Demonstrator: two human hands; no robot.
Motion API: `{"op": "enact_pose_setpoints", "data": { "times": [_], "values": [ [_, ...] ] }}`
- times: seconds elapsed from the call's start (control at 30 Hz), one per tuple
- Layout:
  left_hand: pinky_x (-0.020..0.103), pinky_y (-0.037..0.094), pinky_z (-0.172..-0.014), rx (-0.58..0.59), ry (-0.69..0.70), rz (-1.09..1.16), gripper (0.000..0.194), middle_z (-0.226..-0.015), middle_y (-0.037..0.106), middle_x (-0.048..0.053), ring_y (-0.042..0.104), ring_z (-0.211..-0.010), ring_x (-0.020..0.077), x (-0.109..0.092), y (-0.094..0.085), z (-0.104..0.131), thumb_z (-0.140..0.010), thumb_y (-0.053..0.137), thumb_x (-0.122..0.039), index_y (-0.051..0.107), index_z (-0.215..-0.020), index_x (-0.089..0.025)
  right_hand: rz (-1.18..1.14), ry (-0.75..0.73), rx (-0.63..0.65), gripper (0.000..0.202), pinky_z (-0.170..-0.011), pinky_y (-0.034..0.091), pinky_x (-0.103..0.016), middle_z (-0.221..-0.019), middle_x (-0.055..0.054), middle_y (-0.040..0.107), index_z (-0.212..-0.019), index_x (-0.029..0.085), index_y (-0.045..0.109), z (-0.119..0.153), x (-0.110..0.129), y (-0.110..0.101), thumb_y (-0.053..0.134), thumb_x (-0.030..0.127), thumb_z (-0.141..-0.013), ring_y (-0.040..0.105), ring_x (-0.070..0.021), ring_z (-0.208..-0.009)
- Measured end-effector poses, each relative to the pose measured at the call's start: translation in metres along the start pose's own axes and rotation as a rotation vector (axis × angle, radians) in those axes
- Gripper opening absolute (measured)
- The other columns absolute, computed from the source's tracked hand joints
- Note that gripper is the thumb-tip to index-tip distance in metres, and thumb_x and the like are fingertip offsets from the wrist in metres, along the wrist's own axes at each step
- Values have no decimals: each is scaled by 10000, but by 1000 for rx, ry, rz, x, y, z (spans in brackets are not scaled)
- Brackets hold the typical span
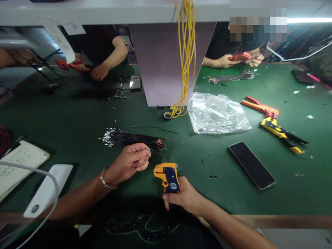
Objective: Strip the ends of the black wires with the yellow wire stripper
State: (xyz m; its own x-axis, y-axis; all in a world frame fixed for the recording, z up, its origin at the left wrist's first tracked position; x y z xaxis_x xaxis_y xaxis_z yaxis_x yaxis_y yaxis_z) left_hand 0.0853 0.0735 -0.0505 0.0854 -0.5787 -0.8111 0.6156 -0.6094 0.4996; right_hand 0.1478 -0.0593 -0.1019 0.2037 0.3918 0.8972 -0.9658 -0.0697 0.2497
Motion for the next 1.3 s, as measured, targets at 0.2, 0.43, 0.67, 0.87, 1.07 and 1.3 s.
{"op": "enact_pose_setpoints", "data": {
  "times": [0.2, 0.43, 0.67, 0.87, 1.07, 1.3],
  "values": [
    [176, 251, -399, 13, -25, 0, 172, -444, 420, -66, 271, -359, 8, 1, 3, 3, -780, 707, -265, 652, -714, -115, 82, 25, -31, 256, -542, 425, -255, -544, -30, 630, -590, 159, 587, 4, 1, -2, 684, 333, -751, 535, -126, -511],
    [185, 235, -406, 27, -88, -62, 201, -421, 390, -67, 299, -379, 25, 4, 7, 9, -736, 734, -278, 650, -669, -107, 271, 129, -98, 199, -496, 330, -253, -533, 33, 450, -556, 187, 464, 16, -1, -7, 605, 229, -690, 377, -100, -513],
    [191, 209, -395, 29, -150, -116, 190, -391, 369, -74, 268, -362, 21, 13, 10, 16, -686, 743, -262, 650, -624, -109, 431, 152, -52, 187, -457, 256, -231, -574, 67, 341, -623, 204, 395, 30, 6, -6, 557, 180, -715, 277, -83, -525],
    [202, 229, -389, 73, -156, -117, 168, -371, 380, -70, 285, -343, 27, 20, 16, 16, -675, 736, -239, 649, -606, -113, 644, 57, -46, 150, -447, 265, -232, -553, 62, 377, -626, 209, 409, 38, 17, -10, 512, 170, -728, 307, -84, -486],
    [200, 224, -390, 82, -151, -107, 166, -372, 377, -71, 281, -346, 23, 20, 17, 16, -673, 735, -238, 652, -604, -112, 810, -92, -101, 110, -498, 331, -258, -580, 17, 473, -634, 210, 455, 41, 37, -9, 496, 188, -733, 423, -110, -499],
    [196, 231, -399, 32, -128, -105, 168, -378, 364, -75, 271, -362, 22, 12, 9, 14, -681, 735, -240, 649, -613, -113, 562, 101, -113, 190, -444, 262, -232, -555, 64, 352, -603, 212, 379, 34, 13, -13, 535, 190, -710, 289, -80, -499]
  ]
}}
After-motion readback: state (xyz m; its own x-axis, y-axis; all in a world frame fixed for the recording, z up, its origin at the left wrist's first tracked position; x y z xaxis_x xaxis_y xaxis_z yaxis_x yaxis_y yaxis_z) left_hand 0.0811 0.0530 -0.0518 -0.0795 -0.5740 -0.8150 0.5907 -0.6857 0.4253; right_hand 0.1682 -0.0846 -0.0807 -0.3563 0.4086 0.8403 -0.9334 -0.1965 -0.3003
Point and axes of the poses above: each hand's wrist, its own z-axis away from the middle knuckle, its own y-axis out of the palm, x = y × z, the point moved 9 cm from there along -z, towards the middle knuckle
